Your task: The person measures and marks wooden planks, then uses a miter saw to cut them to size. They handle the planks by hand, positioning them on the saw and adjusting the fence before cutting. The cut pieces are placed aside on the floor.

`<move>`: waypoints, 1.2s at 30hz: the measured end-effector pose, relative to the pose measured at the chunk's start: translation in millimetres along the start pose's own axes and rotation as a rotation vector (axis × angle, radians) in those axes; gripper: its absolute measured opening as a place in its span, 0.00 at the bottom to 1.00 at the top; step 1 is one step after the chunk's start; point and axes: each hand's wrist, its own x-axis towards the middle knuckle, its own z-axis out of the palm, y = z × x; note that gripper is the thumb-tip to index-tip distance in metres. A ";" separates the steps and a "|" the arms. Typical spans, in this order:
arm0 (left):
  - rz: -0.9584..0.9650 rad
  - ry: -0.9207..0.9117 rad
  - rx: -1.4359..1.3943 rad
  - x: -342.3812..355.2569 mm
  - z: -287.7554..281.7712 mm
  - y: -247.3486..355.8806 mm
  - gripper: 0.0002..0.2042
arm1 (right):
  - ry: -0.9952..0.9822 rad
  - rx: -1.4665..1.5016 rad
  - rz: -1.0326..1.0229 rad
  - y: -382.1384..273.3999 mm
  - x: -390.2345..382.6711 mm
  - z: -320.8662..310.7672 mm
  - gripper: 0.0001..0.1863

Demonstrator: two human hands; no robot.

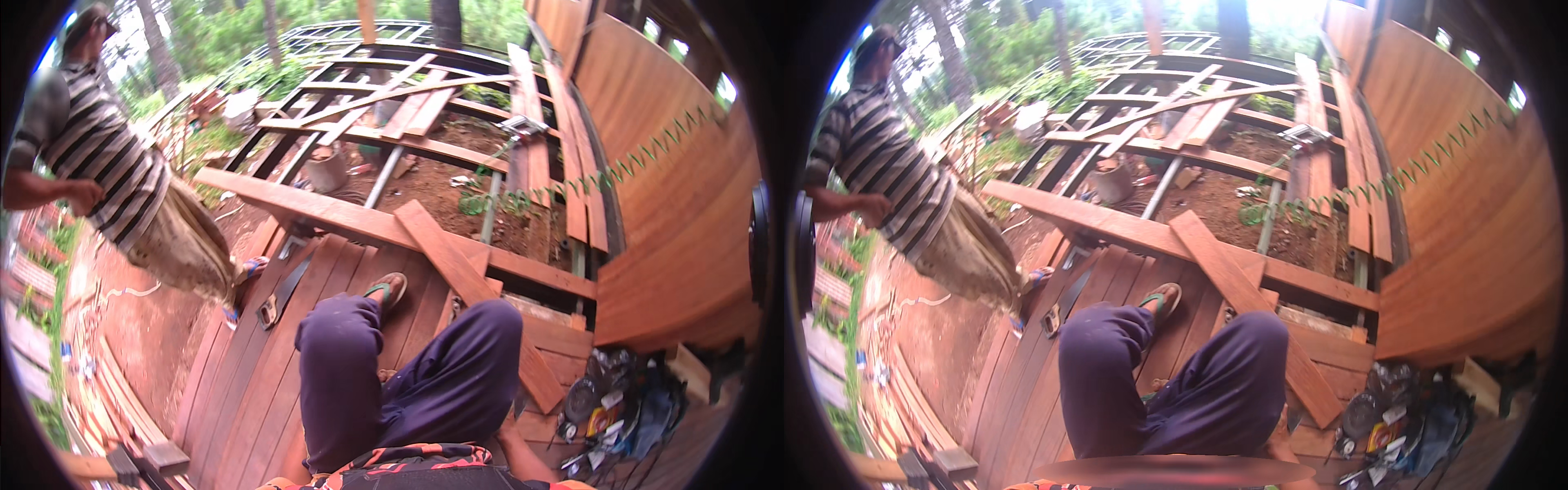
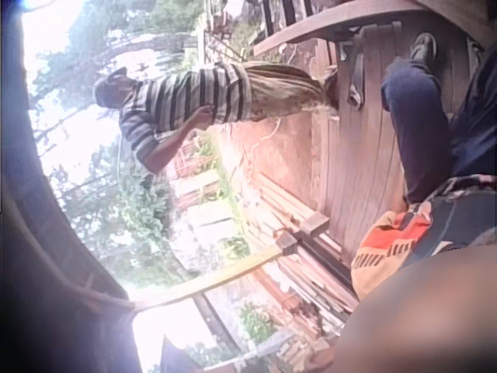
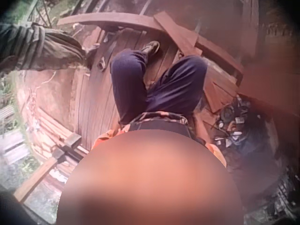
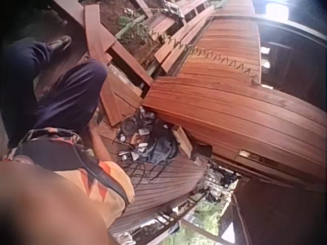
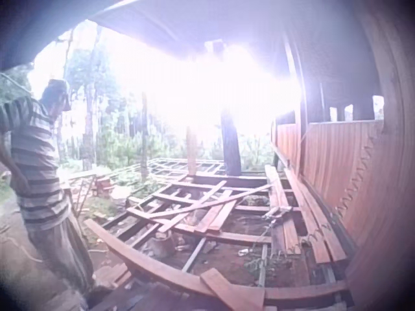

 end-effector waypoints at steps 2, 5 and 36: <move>0.036 -0.013 0.025 6.3 -3.7 20.1 0.23 | -0.042 0.016 -0.055 2.0 -14.5 -1.3 0.31; 0.095 -0.041 0.067 8.1 -3.0 52.1 0.23 | -0.110 -0.284 -0.178 12.1 -35.0 0.8 0.26; 0.785 -0.823 0.029 -131.5 114.6 415.4 0.19 | -1.281 -0.158 0.850 35.1 -196.6 -171.1 0.31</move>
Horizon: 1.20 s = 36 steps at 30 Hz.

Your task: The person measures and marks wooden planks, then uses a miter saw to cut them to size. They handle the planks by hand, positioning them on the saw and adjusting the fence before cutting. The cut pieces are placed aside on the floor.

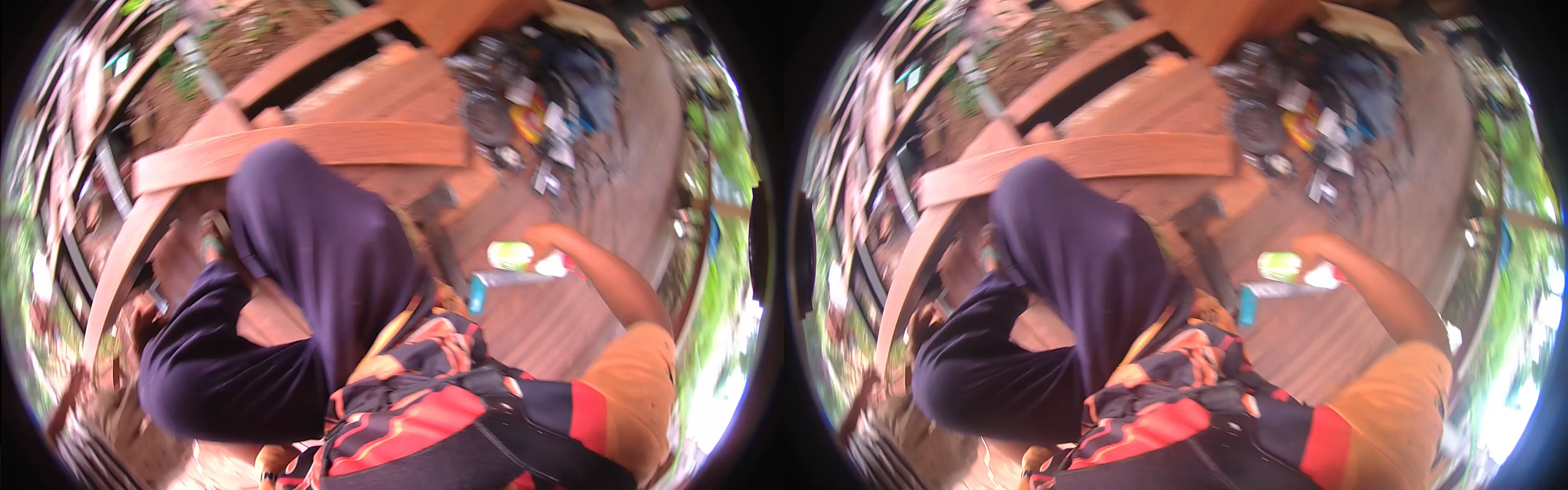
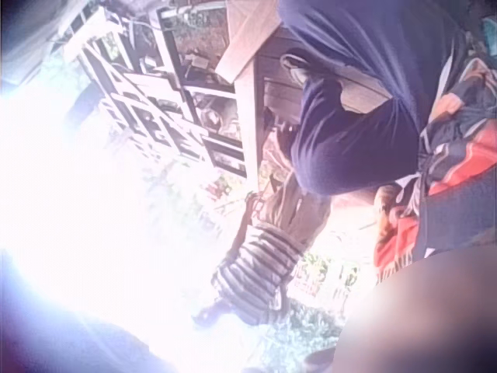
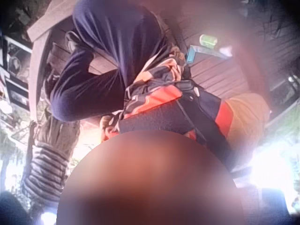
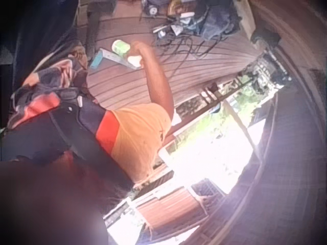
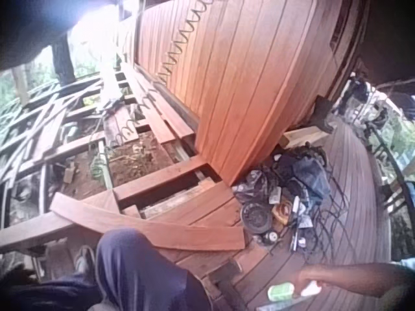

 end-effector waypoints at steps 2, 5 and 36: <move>-0.013 -0.158 -0.007 35.4 30.0 14.0 0.19 | 0.067 -0.063 0.169 45.4 -10.8 46.0 0.31; -0.401 -0.024 -0.290 35.3 -12.3 28.6 0.17 | 0.280 -0.262 0.335 105.6 8.8 23.0 0.35; 0.302 -1.136 0.717 40.5 180.3 162.2 0.25 | 1.119 -0.009 -0.053 -67.9 27.9 192.0 0.36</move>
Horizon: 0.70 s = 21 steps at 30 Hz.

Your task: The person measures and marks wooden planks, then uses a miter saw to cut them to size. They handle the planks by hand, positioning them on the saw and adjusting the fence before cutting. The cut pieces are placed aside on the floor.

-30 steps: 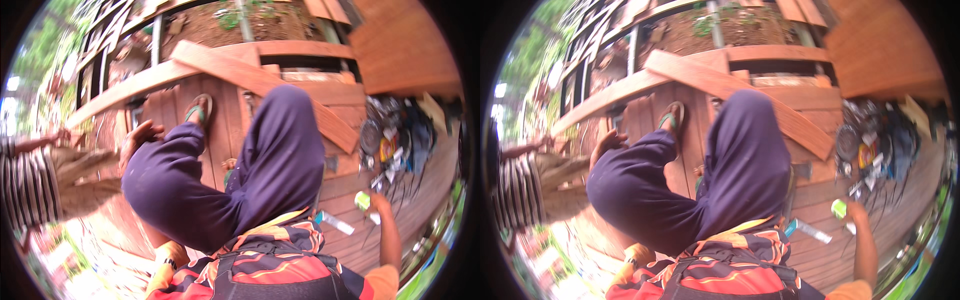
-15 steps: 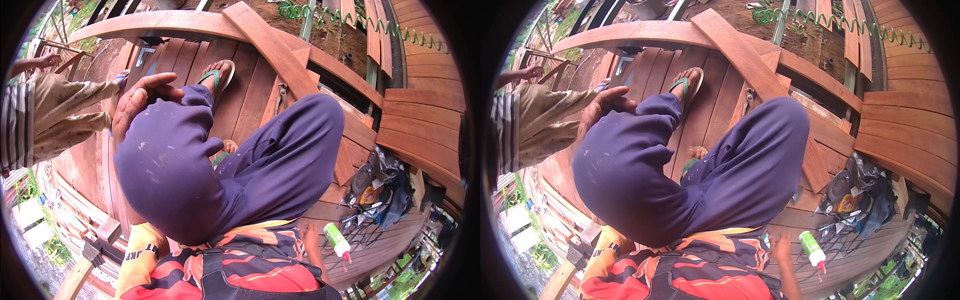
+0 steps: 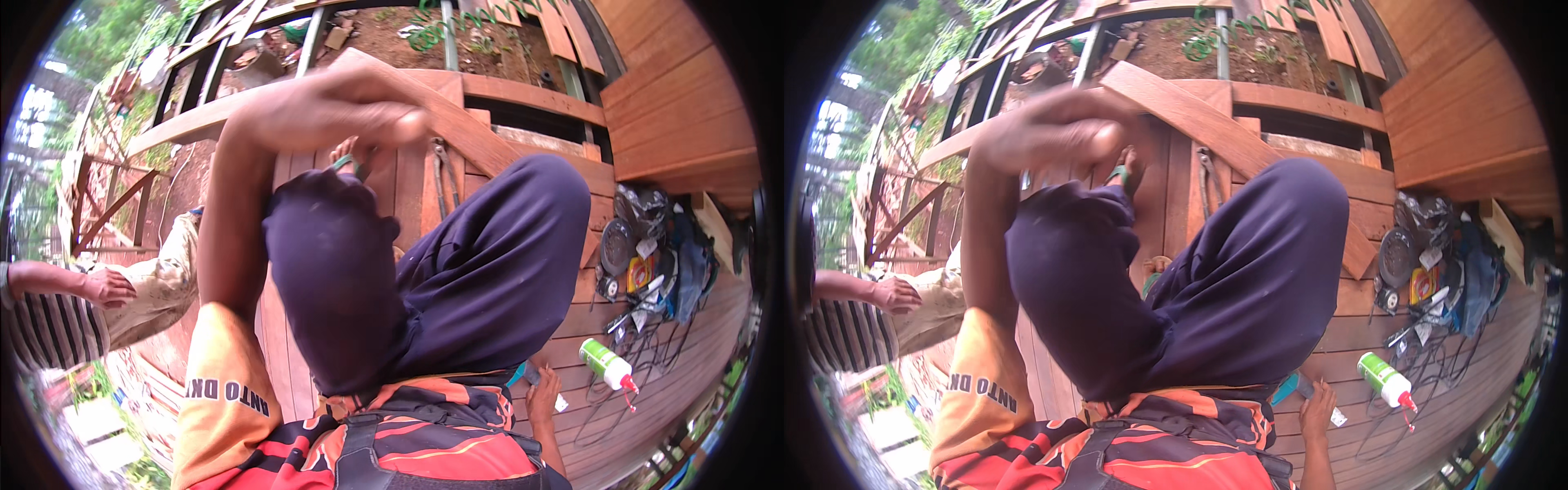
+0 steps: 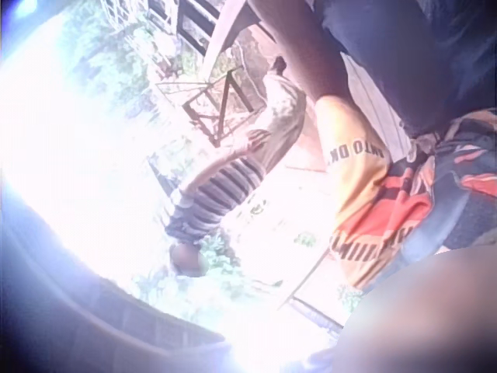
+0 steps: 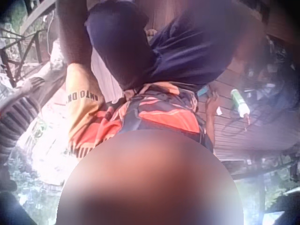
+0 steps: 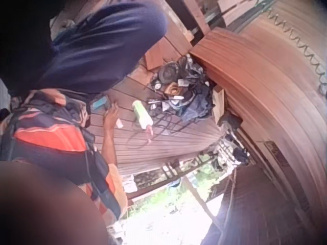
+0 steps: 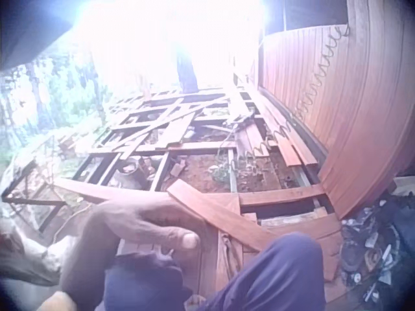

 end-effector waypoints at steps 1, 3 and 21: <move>0.101 0.028 0.012 12.0 -2.8 18.6 0.26 | -0.005 0.037 0.007 2.2 1.0 -0.4 0.35; 0.112 0.067 0.238 29.3 -25.1 60.6 0.25 | -0.003 0.136 -0.049 1.2 6.2 -12.8 0.30; -0.021 0.717 -0.892 -35.6 -37.5 -229.1 0.25 | 0.341 0.286 0.121 -99.5 110.2 -104.7 0.18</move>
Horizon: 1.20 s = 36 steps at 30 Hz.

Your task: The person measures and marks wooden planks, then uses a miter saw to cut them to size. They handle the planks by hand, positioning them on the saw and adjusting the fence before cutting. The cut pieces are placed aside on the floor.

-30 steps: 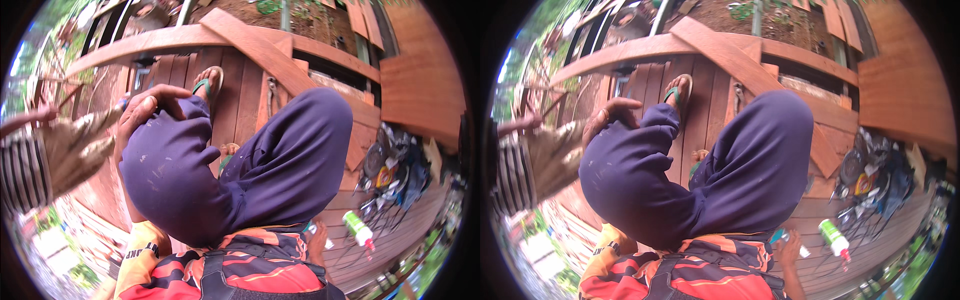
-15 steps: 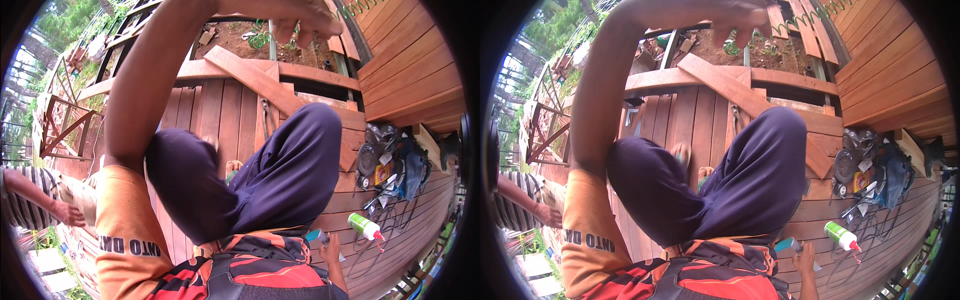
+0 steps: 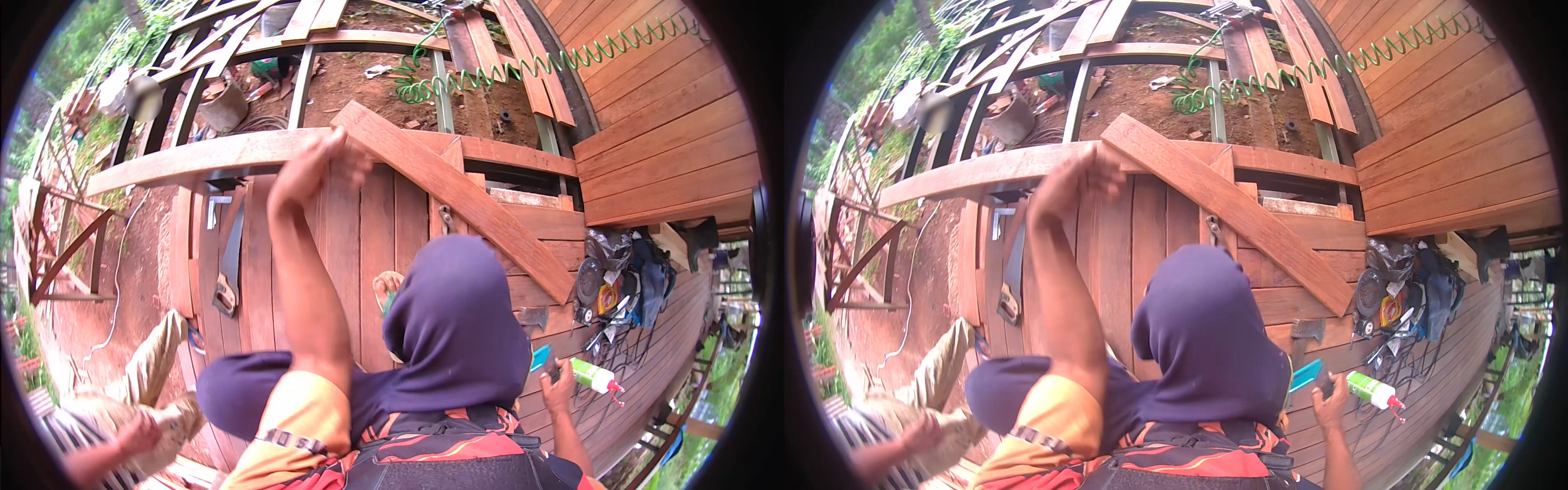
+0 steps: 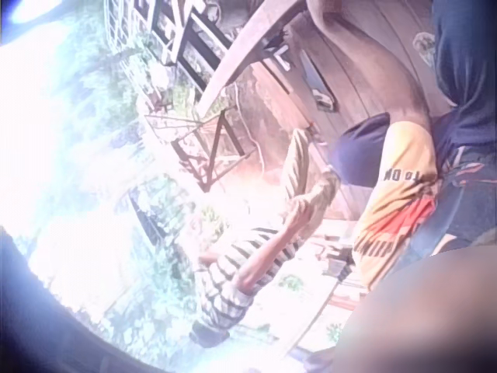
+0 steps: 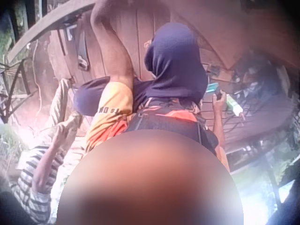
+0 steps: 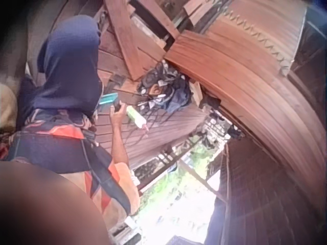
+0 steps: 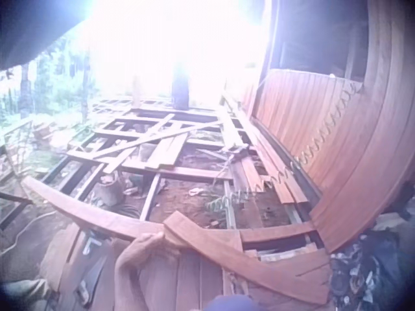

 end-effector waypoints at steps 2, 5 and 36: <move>-0.150 0.007 -0.143 12.7 -29.7 -71.6 0.31 | 0.052 0.019 0.067 -24.5 16.4 3.4 0.17; -0.503 -0.218 -0.032 44.2 -7.1 -145.2 0.34 | 0.135 0.103 0.205 -41.3 38.6 7.8 0.19; -0.358 0.066 -0.177 -21.8 125.2 -192.6 0.14 | -0.264 -0.082 -0.993 -257.5 379.9 158.5 0.09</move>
